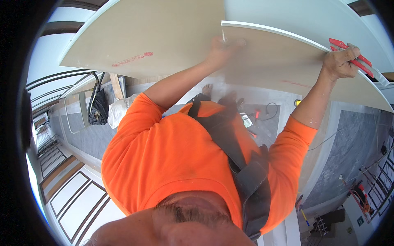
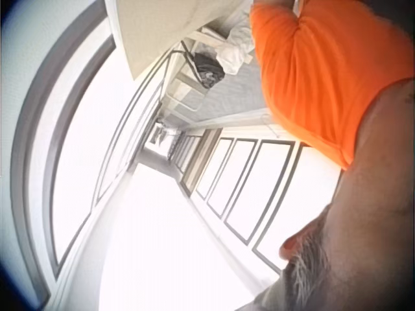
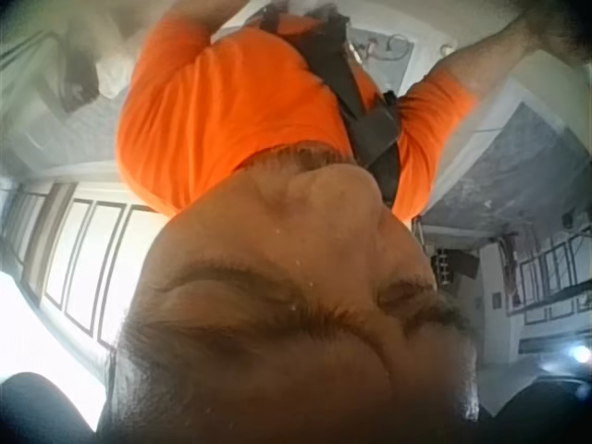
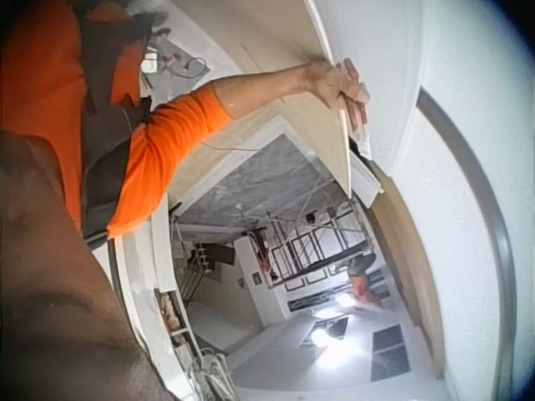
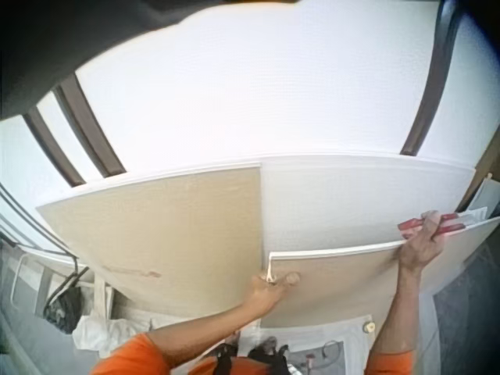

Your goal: The person measures and marks a large ceiling panel using a tape measure and utility knife, then cuts along the marked lines with a straightedge. After cutting, the person removes the cut piece and sets it aside.

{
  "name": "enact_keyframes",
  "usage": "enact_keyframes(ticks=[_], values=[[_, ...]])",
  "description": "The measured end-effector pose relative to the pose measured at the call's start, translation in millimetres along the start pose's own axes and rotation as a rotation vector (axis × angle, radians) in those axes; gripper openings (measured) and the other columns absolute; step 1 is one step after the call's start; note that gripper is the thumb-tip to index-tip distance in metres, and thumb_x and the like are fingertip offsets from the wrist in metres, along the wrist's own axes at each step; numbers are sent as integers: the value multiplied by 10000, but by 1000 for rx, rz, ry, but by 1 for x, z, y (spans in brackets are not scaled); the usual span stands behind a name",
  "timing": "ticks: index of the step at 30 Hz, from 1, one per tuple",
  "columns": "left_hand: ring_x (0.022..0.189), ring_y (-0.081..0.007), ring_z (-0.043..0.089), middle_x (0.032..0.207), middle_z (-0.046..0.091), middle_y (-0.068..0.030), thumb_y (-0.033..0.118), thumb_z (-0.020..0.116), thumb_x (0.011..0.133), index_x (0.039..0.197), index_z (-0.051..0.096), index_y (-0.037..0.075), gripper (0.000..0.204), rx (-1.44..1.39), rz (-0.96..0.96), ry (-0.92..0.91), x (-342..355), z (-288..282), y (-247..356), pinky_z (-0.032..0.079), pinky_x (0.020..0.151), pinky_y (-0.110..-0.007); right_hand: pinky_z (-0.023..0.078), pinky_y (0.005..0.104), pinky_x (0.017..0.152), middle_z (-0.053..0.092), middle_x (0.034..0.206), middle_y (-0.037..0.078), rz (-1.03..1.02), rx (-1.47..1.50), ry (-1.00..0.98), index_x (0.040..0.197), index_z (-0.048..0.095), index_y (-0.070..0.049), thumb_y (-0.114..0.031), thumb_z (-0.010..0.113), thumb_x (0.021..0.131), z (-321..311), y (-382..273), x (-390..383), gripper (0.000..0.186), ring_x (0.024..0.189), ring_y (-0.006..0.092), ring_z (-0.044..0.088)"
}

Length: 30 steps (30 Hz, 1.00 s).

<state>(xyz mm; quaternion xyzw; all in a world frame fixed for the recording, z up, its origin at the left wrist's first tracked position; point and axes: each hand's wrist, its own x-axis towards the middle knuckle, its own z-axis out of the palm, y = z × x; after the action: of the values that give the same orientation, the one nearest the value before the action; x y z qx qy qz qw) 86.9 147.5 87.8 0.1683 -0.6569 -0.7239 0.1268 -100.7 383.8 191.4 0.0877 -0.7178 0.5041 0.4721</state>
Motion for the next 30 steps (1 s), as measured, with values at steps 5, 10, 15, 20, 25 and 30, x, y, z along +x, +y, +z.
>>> enact_keyframes(ticks=[5,10,15,20,25,30], values=[[614,-55,533,650,591,27,451,798,884,830,720,39,423,20,94,-138,8,-18,-16,417,540,-259,497,321,512,654,640,130,-45,-21,22,751,677,101,-391,503,1032,0,-3,-2,592,564,187,618],[874,-117,651,971,727,-58,503,630,974,1312,613,16,593,-205,395,-612,42,-41,42,522,727,-276,488,351,518,666,647,133,-62,14,21,701,655,92,-381,585,996,-5,-5,-6,562,581,181,617],[1157,-399,618,1280,604,-321,410,744,871,1388,521,-78,745,219,322,-892,40,-28,162,462,1039,-455,527,371,594,651,661,145,50,-101,58,709,637,61,-347,631,970,-9,-15,-14,485,645,211,646],[1057,-401,682,1132,665,-336,314,660,933,1390,471,-149,677,999,606,-961,22,5,178,541,940,-464,515,362,593,678,666,146,-24,-160,107,747,674,98,-360,587,973,-16,-24,-17,518,641,208,647],[881,-389,721,911,714,-252,129,493,1001,1356,491,-135,442,1305,705,-914,5,10,170,589,752,-468,545,406,685,698,705,175,75,-280,60,806,671,79,-335,602,959,-40,-19,-12,447,697,254,681],[785,-370,730,877,725,-211,59,430,1004,1368,504,-56,388,1150,798,-816,-5,13,159,583,690,-520,567,466,771,706,832,169,-191,-422,184,912,618,-2,-216,621,914,-107,12,11,215,745,317,688]])
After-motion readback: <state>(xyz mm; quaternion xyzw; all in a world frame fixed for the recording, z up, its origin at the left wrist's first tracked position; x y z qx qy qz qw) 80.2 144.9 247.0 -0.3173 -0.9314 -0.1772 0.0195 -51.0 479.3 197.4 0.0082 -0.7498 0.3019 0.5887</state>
